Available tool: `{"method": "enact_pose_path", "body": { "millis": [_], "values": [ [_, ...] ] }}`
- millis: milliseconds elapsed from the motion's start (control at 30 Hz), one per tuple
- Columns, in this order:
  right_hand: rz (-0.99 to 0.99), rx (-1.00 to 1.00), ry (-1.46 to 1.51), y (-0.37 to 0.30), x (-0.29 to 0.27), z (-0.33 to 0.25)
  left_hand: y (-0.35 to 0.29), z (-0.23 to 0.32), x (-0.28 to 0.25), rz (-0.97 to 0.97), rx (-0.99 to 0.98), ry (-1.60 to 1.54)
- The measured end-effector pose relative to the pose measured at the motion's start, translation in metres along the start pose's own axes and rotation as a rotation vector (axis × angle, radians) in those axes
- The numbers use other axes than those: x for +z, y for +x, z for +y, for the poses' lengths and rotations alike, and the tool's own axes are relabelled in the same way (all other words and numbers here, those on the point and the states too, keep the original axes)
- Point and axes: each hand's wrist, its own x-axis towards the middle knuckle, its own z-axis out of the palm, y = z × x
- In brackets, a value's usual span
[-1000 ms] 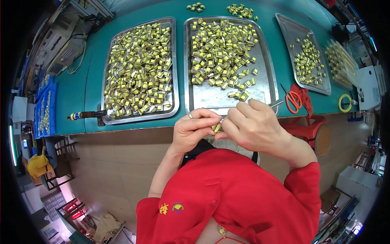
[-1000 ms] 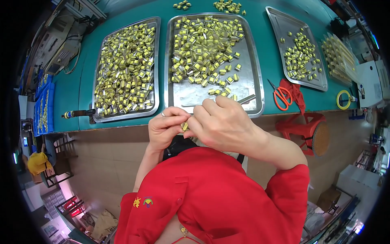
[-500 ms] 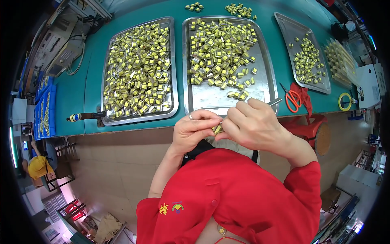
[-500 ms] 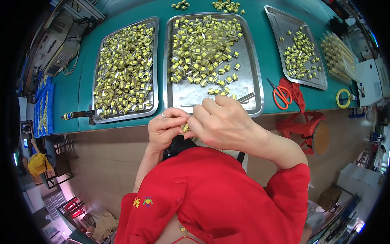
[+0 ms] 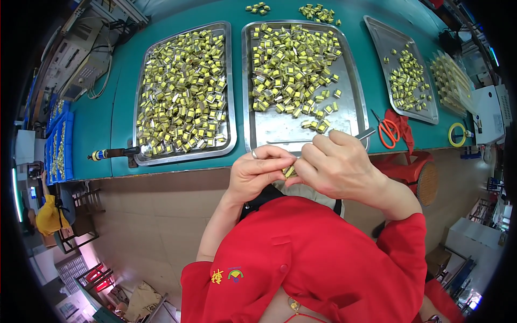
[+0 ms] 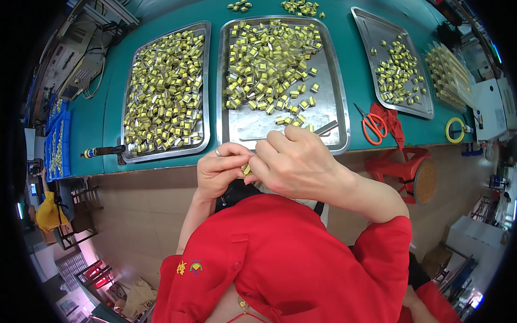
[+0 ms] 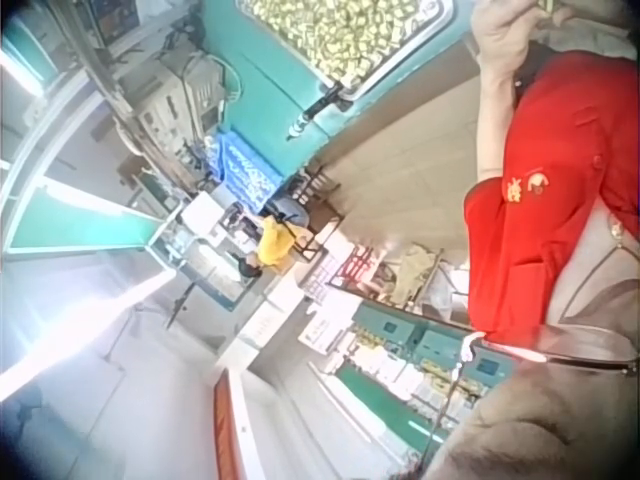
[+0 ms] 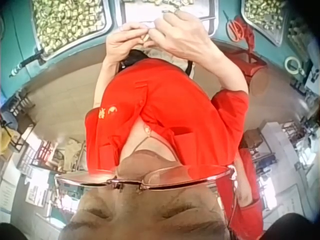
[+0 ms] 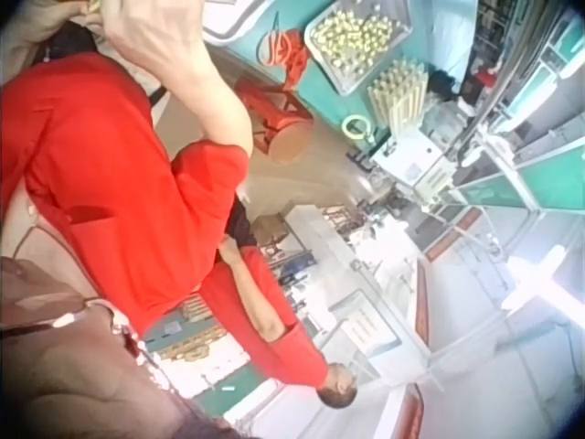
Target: The person assembles small electronic components by hand, placing them into small gold housings.
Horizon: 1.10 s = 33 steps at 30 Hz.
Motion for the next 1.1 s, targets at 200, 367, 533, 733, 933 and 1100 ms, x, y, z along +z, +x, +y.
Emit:
{"method": "enact_pose_path", "body": {
  "millis": [200,367,533,733,933,1100],
  "values": [
    [-0.001,0.019,0.006,-0.002,-0.004,0.001,0.004,0.0,0.004,-0.001,-0.001,-0.016],
    [0.088,0.214,0.152,-0.012,-0.023,0.021,-0.002,-0.007,0.001,0.109,-0.091,-0.079],
    [0.163,0.749,0.209,-0.058,-0.006,0.041,-0.008,-0.013,0.001,0.314,-0.2,-0.395],
    [-0.104,0.973,0.25,-0.075,0.03,0.017,0.001,-0.016,0.009,0.335,-0.311,-0.305],
    [-0.102,1.068,0.232,-0.066,0.046,0.005,0.005,-0.014,0.02,0.395,-0.285,-0.244],
    [0.034,1.101,0.252,-0.071,0.051,0.003,0.005,-0.01,0.024,0.4,-0.3,-0.15]
  ]
}}
